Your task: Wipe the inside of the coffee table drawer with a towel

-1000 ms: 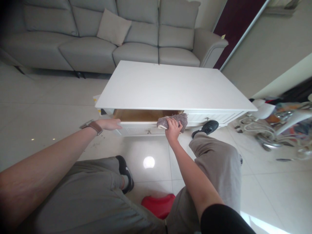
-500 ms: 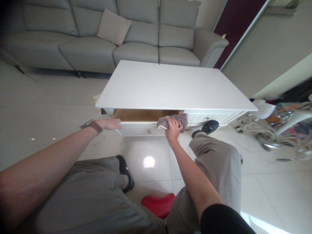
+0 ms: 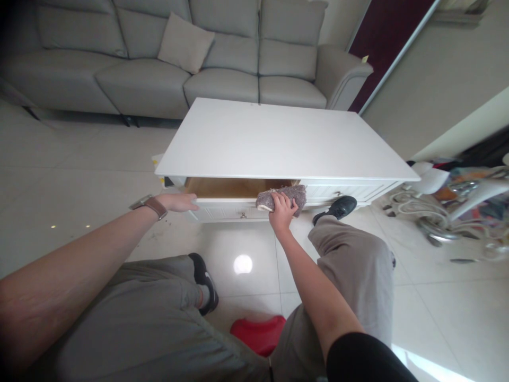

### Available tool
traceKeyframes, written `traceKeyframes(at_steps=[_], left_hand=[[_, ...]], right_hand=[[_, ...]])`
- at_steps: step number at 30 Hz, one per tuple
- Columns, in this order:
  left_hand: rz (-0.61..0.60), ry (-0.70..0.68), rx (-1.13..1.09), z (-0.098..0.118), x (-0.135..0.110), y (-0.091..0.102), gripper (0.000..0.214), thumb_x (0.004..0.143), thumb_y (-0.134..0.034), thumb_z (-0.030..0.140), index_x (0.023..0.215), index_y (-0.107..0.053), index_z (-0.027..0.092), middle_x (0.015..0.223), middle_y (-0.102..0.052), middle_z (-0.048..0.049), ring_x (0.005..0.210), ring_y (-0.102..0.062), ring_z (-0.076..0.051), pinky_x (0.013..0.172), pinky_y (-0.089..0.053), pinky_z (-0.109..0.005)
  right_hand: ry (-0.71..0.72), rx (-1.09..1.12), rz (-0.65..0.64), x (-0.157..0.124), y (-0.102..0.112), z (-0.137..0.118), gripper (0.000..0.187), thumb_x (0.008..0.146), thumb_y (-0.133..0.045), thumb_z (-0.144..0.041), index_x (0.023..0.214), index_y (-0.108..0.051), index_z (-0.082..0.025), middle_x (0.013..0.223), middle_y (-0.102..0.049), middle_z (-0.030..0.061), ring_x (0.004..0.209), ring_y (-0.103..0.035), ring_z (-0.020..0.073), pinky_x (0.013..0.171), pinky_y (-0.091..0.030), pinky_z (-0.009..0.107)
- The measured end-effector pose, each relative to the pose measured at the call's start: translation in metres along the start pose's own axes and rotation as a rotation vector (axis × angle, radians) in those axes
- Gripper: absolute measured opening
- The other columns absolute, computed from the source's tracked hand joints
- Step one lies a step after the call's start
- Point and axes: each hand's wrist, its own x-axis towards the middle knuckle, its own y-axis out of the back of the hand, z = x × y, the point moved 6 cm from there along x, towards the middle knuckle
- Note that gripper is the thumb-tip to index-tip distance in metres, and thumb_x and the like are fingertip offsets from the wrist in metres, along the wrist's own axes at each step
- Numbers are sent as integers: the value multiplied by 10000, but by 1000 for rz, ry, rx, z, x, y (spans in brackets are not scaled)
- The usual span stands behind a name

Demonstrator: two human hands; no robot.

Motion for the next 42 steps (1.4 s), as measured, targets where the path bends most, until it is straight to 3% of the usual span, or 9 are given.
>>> traceKeyframes(at_steps=[8, 14, 19, 25, 30, 36, 42], left_hand=[[-3, 24, 20, 0, -1, 0, 726, 889, -471, 491, 1501, -550, 108, 1551, -586, -165, 1350, -615, -257, 1072, -475, -270], [14, 27, -13, -3, 2, -1, 810, 859, -525, 598, 1507, -567, 114, 1557, -581, -168, 1387, -589, -291, 1090, -463, -280], [4, 26, -14, 0, -1, 0, 762, 873, -491, 475, 1519, -538, 72, 1571, -562, -186, 1383, -596, -279, 1109, -461, -289], [121, 29, -152, -5, -7, 11, 703, 947, -361, 449, 1524, -515, 77, 1622, -500, -188, 1467, -517, -268, 1194, -398, -326], [342, 232, -432, -32, -19, 24, 706, 1025, -187, 489, 1493, -522, 79, 1573, -536, -229, 1446, -531, -309, 1188, -412, -393], [617, 459, -619, -55, -47, 29, 656, 1025, -255, 516, 1476, -520, 119, 1485, -545, -278, 1412, -535, -370, 1171, -428, -490], [787, 512, -654, -63, -70, 33, 564, 1014, -354, 467, 1480, -505, 188, 1478, -525, -233, 1383, -531, -393, 1160, -427, -536]], right_hand=[[1, -17, -8, 0, 2, -2, 633, 766, -514, -63, 1360, -627, -252, 1337, -710, 83, 1394, -499, 271, 1177, -152, 496], [-6, 23, 3, 1, 5, -2, 611, 766, -509, -67, 1333, -649, -250, 1321, -725, 77, 1373, -529, 268, 1172, -158, 492], [50, 39, -48, 5, 5, -19, 611, 768, -513, -64, 1333, -669, -236, 1313, -738, 93, 1346, -564, 266, 1176, -183, 483], [253, 185, -162, -1, -9, -82, 683, 777, -521, -39, 1424, -634, -230, 1466, -673, 85, 1426, -538, 248, 1233, -194, 478], [541, 271, -289, -16, -34, -144, 734, 798, -542, -21, 1499, -591, -234, 1586, -565, 69, 1540, -419, 252, 1281, -174, 500], [849, 298, -339, -24, -55, -219, 549, 970, -514, -63, 1488, -595, -228, 1609, -540, 79, 1559, -391, 255, 1291, -233, 518], [1118, 276, -296, -35, -76, -302, 335, 1070, -461, -143, 1336, -661, -182, 1512, -627, 132, 1495, -470, 272, 1251, -317, 545]])
